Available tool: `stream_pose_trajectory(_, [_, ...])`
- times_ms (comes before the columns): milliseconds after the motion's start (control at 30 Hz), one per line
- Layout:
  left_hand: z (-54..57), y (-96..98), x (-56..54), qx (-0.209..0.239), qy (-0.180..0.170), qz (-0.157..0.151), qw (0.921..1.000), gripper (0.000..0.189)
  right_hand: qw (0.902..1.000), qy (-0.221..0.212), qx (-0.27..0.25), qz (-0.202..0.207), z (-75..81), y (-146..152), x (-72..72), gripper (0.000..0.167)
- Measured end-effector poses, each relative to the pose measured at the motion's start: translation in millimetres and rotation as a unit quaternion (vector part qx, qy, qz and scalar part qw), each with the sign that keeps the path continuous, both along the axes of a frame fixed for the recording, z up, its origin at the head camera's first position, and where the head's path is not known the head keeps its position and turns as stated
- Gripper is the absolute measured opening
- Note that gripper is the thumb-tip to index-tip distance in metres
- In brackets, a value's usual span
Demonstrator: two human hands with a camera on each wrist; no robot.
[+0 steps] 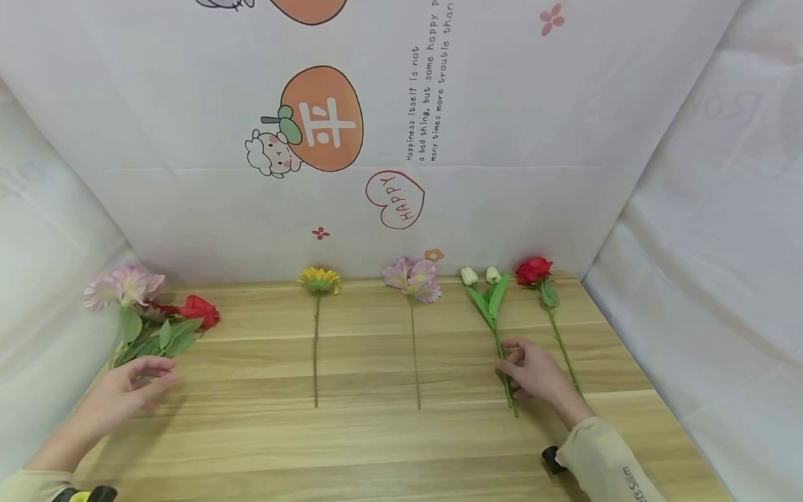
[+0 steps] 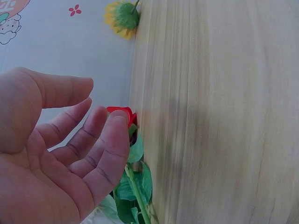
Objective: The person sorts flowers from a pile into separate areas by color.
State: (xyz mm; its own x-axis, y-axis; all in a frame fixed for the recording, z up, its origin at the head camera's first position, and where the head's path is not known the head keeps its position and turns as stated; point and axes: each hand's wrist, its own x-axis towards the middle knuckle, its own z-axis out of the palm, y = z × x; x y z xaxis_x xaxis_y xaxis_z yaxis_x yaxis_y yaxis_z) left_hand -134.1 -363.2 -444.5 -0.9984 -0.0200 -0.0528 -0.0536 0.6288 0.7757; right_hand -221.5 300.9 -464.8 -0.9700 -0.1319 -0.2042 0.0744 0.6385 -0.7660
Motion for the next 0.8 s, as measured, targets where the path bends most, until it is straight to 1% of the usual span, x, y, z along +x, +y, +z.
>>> stream_pose_trajectory(167, [1.5,-5.0,1.0,0.006,0.005,0.0,1.0,0.044,1.0,0.002,-0.001,0.003,1.6,-0.1,0.1,0.057])
stream_pose_trajectory(233, [2.4,-8.3,1.7,-0.002,0.008,0.002,1.0,0.043,1.0,0.002,-0.002,0.0,2.7,-0.7,0.2,0.058])
stream_pose_trajectory(367, [5.4,-17.0,1.8,-0.038,0.014,0.007,0.9991,0.043,0.9999,0.001,-0.01,0.002,4.0,-2.1,1.2,0.058])
stream_pose_trajectory(500, [8.8,-25.6,0.6,-0.093,0.022,0.004,0.9954,0.04,0.9998,0.004,-0.018,0.002,5.2,-2.8,0.6,0.057])
stream_pose_trajectory(600, [10.4,-31.9,-0.9,-0.144,0.021,-0.007,0.9894,0.04,0.9996,0.002,-0.027,-0.003,6.3,-3.5,0.1,0.056])
stream_pose_trajectory(667, [10.2,-36.3,-2.4,-0.176,0.006,-0.022,0.9841,0.045,0.9995,0.004,-0.033,0.002,7.3,-4.1,1.1,0.056])
stream_pose_trajectory(800, [5.1,-44.6,-5.4,-0.249,-0.019,-0.052,0.9671,0.055,0.9992,0.009,-0.037,0.01,10.7,-6.3,3.7,0.056])
